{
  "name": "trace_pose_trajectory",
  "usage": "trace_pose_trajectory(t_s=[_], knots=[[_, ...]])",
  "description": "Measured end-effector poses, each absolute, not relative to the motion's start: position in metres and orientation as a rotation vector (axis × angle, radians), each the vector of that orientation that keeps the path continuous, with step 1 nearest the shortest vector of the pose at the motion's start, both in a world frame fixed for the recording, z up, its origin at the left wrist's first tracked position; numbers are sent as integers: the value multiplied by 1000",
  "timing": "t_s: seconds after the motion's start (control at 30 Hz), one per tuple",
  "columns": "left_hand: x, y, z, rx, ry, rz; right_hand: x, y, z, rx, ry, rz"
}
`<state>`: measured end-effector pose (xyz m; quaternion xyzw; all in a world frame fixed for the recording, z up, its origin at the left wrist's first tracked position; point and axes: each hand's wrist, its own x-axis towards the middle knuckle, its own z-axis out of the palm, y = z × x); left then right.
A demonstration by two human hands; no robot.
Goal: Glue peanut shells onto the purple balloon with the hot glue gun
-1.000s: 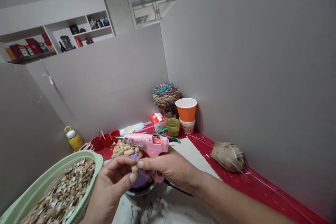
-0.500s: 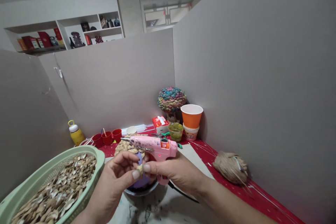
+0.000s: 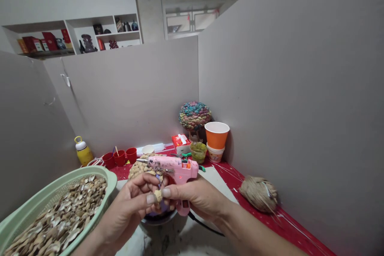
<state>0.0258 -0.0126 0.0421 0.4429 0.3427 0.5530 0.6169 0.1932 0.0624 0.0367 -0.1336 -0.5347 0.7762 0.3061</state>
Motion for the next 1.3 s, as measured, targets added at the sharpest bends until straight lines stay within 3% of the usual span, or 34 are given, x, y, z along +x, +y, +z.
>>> trace_pose_trajectory(t_s=[0.6,0.97,1.17,1.3], knots=[[25,-7,43,1112,886,1257,192,60,36,-355,-1430,1991],[30,-10,34,1222,1141,1525,197,53,50,-182,-1633,1535],[29,-8,35,1115,1045,1465,194,54,46,-304,-1552,1698],[29,-9,35,1207,1117,1490,194,55,40,-486,-1555,1641]])
